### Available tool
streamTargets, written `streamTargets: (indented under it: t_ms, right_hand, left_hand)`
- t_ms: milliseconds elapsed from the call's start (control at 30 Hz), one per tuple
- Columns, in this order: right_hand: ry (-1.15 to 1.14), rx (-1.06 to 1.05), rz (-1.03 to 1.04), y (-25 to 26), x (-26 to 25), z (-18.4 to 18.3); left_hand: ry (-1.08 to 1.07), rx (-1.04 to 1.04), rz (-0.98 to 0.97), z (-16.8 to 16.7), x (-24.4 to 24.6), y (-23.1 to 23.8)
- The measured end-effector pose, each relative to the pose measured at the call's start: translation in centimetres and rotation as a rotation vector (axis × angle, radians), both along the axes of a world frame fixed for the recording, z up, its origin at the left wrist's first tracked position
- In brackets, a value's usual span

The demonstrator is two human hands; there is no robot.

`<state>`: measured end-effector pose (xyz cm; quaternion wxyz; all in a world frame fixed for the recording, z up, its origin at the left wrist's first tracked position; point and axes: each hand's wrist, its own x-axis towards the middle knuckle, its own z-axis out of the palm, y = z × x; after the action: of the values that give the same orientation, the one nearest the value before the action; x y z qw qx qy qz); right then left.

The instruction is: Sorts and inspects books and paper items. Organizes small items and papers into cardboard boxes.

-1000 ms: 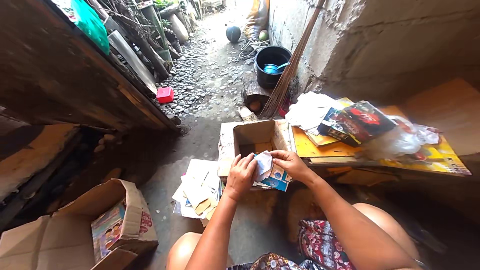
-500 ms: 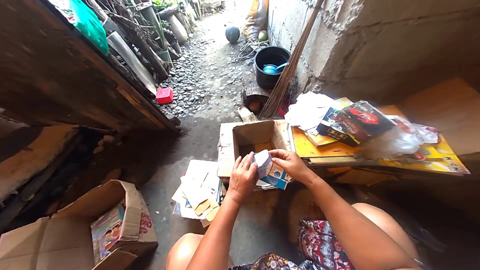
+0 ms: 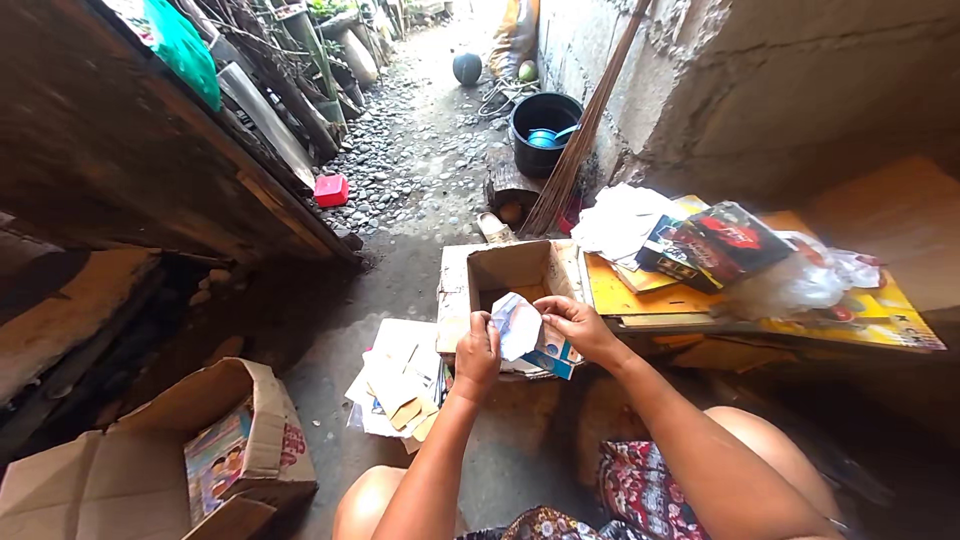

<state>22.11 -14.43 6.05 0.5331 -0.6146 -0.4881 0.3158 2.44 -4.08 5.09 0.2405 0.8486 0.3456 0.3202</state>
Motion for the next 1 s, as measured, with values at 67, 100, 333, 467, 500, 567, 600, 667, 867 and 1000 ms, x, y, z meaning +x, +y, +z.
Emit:
streamTargets:
  t_ms: [67,100,333,467,500,567,600,667,867,1000]
  right_hand:
    - [0.035,-0.02,0.011,0.0,0.1,0.1]
    - [0.039,-0.036,0.004,0.1,0.0,0.0]
    - [-0.312,-0.065,-0.095,0.2,-0.1,-1.1]
    - [-0.164,-0.128,-0.083,-0.2,-0.9,0.2]
    - [-0.117,-0.17,-0.044,-0.2,-1.2,0.4]
    - [-0.049,-0.227,0.052,-0.2,-1.7,0.2]
    - [-0.013,-0.235,0.088,-0.2,-2.0,0.0]
    - [0.077,-0.222,0.13,-0.1,-2.7,-0.3]
    - [0.204,-0.132,0.2,-0.1,-3.5,-0.8]
    - [0.195,-0.138,0.203,-0.2,-4.6,-1.3]
  left_hand:
    - [0.016,0.034,0.026,0.1,-0.1,-0.1]
    - [0.02,0.055,0.041,0.0,-0.1,-0.1]
    - [-0.004,0.244,0.077,-0.4,0.1,-0.1]
    - [-0.047,0.396,0.124,-0.8,0.4,0.1]
    - [-0.054,0.411,0.139,-0.9,0.4,0.1]
    - [-0.063,0.426,0.159,-1.0,0.4,0.0]
    - [-0.071,0.43,0.164,-1.0,0.5,0.0]
    - [-0.073,0.412,0.172,-0.9,0.5,-0.1]
    - [-0.046,0.138,0.2,-0.5,0.7,-1.0]
    - [-0.042,0.028,0.177,-0.6,1.0,-1.8]
